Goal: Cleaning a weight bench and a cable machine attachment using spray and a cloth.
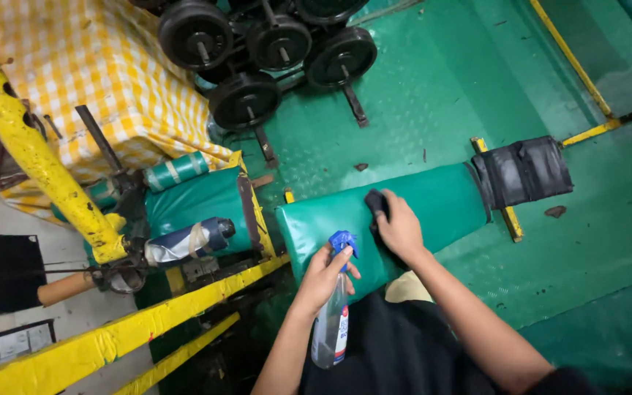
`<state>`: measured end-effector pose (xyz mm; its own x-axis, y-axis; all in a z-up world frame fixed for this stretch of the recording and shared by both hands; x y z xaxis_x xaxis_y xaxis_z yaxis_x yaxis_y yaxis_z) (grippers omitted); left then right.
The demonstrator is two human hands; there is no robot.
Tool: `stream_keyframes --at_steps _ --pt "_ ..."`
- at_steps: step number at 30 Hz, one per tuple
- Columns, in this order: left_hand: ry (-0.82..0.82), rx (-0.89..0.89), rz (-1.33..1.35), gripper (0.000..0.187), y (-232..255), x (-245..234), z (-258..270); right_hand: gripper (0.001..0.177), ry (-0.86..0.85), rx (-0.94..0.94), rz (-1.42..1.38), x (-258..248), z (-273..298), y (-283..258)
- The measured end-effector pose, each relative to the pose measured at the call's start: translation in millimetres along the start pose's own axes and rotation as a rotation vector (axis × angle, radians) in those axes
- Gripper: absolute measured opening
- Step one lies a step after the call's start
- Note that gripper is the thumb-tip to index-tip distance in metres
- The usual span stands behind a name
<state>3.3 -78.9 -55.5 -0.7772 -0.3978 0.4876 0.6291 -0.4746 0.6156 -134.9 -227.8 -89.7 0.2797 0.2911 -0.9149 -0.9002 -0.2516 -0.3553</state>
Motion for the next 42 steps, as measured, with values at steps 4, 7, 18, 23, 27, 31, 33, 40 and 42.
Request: stream_keyframes --at_steps 4,7,18,23,27,31,33,40,42 --pt "-0.032 0.016 0.025 0.041 2 2 2 0.076 0.167 -0.07 -0.239 16 45 15" --pt "-0.039 0.029 0.046 0.041 5 4 3 0.068 0.205 -0.1 -0.276 25 51 28" --pt "-0.032 0.018 0.094 0.039 -5 -8 6 0.045 -0.158 0.006 -0.959 -110 62 20" --pt "-0.034 0.019 0.11 0.039 -1 -4 8 0.05 -0.065 0.139 -0.865 -66 23 74" --pt "-0.024 0.044 0.092 0.038 2 -4 10 0.068 0.159 -0.079 -0.228 84 22 100" --pt "-0.007 0.048 0.078 0.038 3 -4 10 0.066 0.08 0.063 -0.081 95 57 51" --pt "-0.003 0.042 0.085 0.036 2 -5 12 0.065 0.19 0.09 -0.121 77 63 48" --pt "0.009 -0.018 0.039 0.034 -2 -4 8 0.084 0.026 -0.183 0.062 60 7 63" --pt "0.003 -0.005 0.038 0.035 -2 -3 7 0.078 0.064 -0.156 -0.069 70 -19 72"
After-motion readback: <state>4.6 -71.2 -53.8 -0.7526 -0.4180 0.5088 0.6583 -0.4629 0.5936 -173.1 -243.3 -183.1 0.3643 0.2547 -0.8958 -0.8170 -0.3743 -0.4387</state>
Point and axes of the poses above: each hand's wrist, its own z-axis away from the middle knuckle, its own x-axis out of the palm, y = z × x, the point moved 10 cm from there along -z, towards the middle knuckle, and after that the axes turned 15 degrees about z, right-handed, at the moved point
